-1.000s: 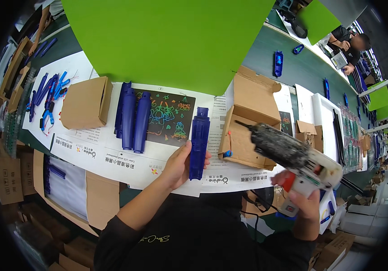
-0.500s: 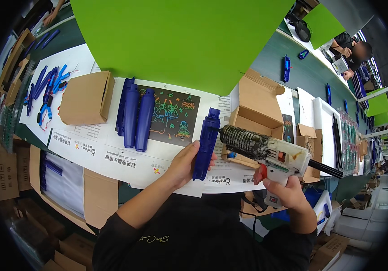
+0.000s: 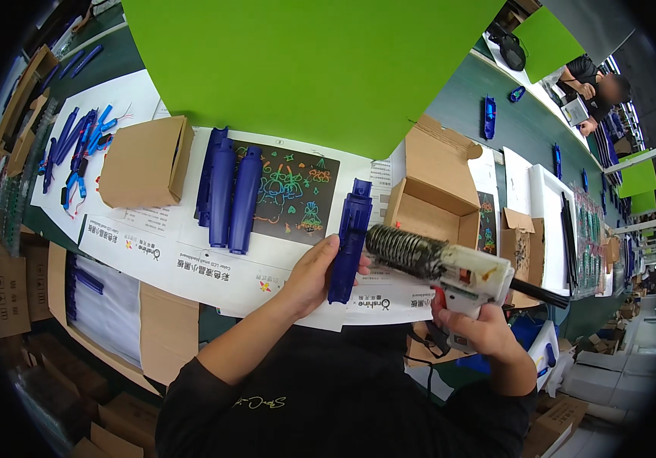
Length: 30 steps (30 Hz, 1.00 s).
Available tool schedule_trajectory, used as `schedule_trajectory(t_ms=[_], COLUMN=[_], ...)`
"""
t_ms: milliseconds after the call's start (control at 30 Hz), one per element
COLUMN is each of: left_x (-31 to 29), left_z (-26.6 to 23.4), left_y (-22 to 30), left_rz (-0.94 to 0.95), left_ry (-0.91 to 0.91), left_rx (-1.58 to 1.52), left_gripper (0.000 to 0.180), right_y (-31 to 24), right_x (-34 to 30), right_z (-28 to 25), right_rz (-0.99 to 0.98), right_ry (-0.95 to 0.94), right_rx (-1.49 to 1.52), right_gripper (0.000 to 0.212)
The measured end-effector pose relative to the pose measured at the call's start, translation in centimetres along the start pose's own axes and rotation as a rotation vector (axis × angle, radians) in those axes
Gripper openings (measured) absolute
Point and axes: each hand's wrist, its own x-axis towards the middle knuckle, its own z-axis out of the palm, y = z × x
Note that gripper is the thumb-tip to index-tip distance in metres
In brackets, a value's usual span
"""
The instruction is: Assemble small electronic components by applying hot glue to a blue plastic casing and inserting a battery pack.
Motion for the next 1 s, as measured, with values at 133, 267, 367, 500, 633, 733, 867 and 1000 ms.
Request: schedule_trajectory(t_ms=[133,267,367,500,633,733,867,1000], left_x=[-0.2,-0.3,-0.4,-0.3,-0.3,-0.2,-0.3,-0.4], left_z=[0.2,0.0,0.1,0.3,0.2,0.0,0.1,0.2], left_y=[0.1,0.2,0.3,0.2,0.1,-0.1,0.0,0.1], left_rz=[0.003,0.000,-0.022,-0.001,0.009,0.012,0.018,0.024], left_ry=[0.010,-0.010,0.015,0.009,0.017,-0.008,0.011,0.012], left_rx=[0.016,-0.007,-0.013,0.040,0.066,0.052,0.051,0.059], left_gripper=[0.045,0.044,0.044,0.045,0.045,0.045,0.044,0.044], right_y=[-0.6,-0.3,-0.4,-0.9,-1.9,-1.6,-1.7,-2.2], right_x=[0.7,0.2,-0.4,-0.4,0.6,0.9,0.7,0.0], right_z=[-0.5,-0.4,0.1,0.0,-0.4,-0.7,-0.5,-0.2], right_rz=[-0.035,-0.027,-0.012,-0.019,-0.009,-0.042,-0.026,-0.047], right_ry=[0.013,-0.045,-0.055,0.000,0.077,0.084,0.094,0.057], right_rx=[-0.001,0.021,-0.079,-0.003,-0.065,-0.116,-0.080,-0.142], right_gripper=[0.028,0.032,0.035,0.037,0.029,0.028,0.029,0.031])
